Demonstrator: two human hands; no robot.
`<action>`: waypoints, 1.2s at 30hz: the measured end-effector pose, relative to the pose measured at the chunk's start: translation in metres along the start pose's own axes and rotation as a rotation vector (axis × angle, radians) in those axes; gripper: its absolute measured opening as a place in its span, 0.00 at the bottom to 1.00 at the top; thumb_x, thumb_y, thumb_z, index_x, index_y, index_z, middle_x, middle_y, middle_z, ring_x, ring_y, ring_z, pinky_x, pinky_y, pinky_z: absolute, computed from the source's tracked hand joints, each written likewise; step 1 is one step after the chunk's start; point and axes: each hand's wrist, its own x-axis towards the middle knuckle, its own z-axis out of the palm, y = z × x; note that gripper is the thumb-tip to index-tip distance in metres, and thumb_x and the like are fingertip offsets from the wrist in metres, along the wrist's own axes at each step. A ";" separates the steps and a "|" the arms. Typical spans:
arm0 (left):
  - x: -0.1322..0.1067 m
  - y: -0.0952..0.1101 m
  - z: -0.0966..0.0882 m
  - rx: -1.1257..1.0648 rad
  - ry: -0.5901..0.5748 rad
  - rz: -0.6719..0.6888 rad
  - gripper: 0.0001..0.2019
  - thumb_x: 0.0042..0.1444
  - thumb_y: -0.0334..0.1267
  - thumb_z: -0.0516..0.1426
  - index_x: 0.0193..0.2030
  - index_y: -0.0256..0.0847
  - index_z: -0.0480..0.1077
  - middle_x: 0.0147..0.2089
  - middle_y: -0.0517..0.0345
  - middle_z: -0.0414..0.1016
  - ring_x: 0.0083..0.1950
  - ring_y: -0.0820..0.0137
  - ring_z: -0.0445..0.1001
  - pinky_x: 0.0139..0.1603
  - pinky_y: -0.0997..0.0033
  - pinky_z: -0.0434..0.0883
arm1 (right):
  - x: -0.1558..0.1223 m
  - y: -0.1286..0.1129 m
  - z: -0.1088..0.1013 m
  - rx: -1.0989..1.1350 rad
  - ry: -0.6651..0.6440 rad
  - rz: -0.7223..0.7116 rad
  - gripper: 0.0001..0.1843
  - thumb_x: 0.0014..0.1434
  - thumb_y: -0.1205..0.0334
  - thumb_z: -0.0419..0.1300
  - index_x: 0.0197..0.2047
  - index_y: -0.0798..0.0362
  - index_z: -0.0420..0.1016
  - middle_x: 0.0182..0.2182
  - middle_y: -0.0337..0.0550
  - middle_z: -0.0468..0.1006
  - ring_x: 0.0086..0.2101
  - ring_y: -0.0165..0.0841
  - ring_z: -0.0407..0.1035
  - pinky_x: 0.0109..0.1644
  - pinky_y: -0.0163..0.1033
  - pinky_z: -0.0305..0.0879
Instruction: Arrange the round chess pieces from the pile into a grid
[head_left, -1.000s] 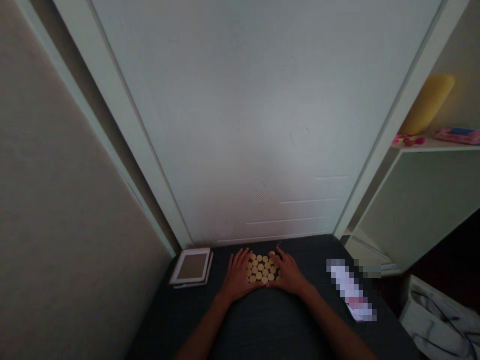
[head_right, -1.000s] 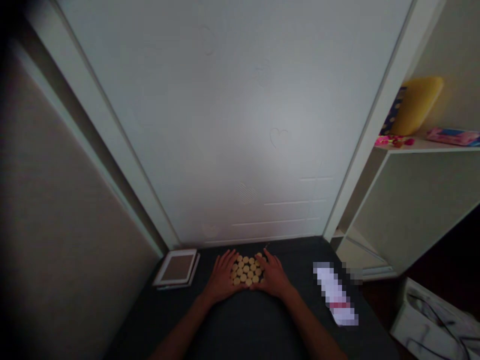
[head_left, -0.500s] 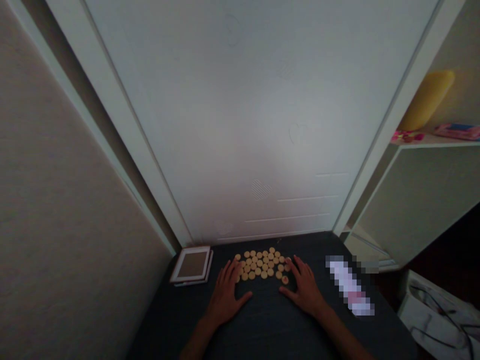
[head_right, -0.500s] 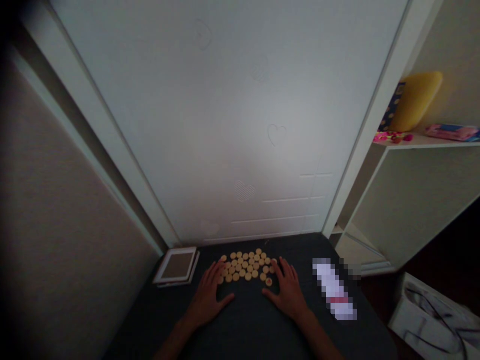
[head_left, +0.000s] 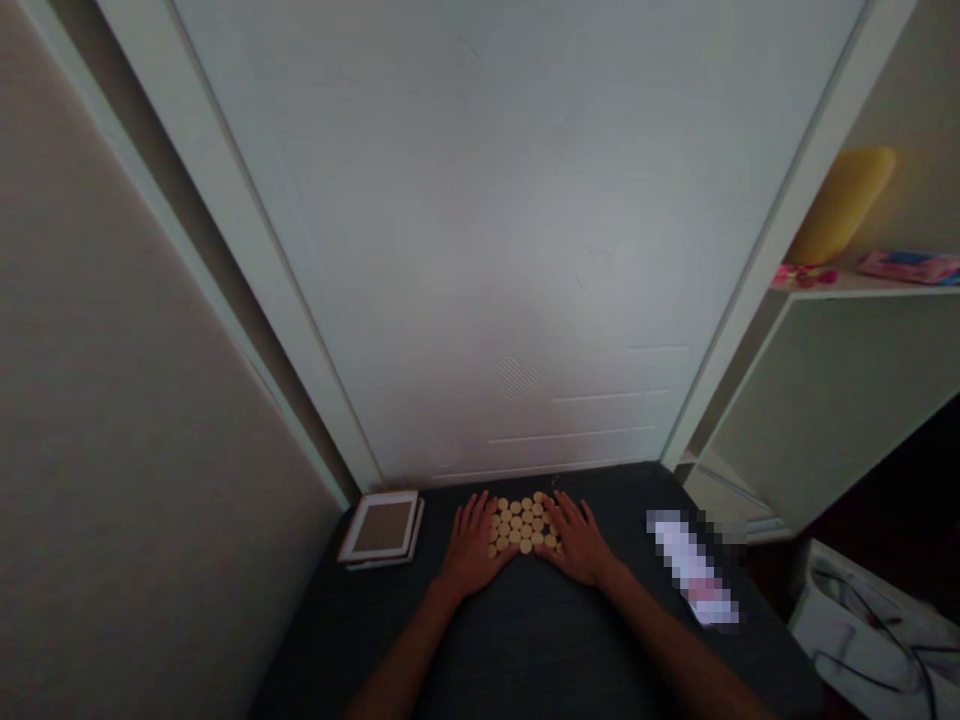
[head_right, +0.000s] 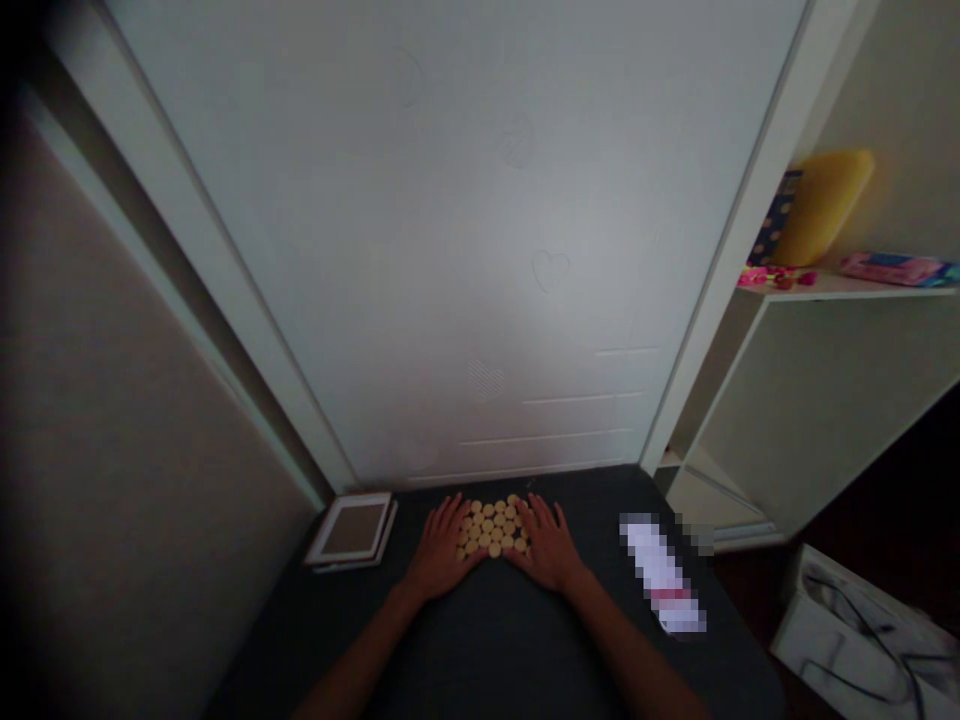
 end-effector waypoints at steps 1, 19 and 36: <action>0.002 -0.001 -0.001 -0.004 -0.006 0.005 0.42 0.58 0.63 0.55 0.73 0.44 0.52 0.76 0.45 0.51 0.76 0.50 0.48 0.73 0.42 0.47 | 0.003 0.000 -0.001 0.000 0.003 -0.002 0.48 0.62 0.30 0.50 0.76 0.46 0.42 0.72 0.52 0.50 0.70 0.48 0.44 0.71 0.59 0.33; -0.102 0.042 -0.032 -0.085 0.107 -0.007 0.30 0.62 0.45 0.59 0.70 0.49 0.58 0.73 0.52 0.58 0.73 0.52 0.56 0.69 0.44 0.63 | -0.091 -0.013 0.013 0.164 0.334 0.083 0.30 0.65 0.52 0.58 0.68 0.44 0.61 0.62 0.51 0.67 0.61 0.48 0.63 0.63 0.54 0.63; -0.097 0.045 -0.031 -0.101 0.156 -0.124 0.20 0.64 0.42 0.56 0.61 0.45 0.67 0.65 0.49 0.67 0.65 0.54 0.67 0.65 0.45 0.67 | -0.096 -0.011 0.006 0.219 0.385 -0.029 0.12 0.68 0.59 0.57 0.52 0.46 0.76 0.48 0.47 0.79 0.49 0.43 0.73 0.53 0.50 0.70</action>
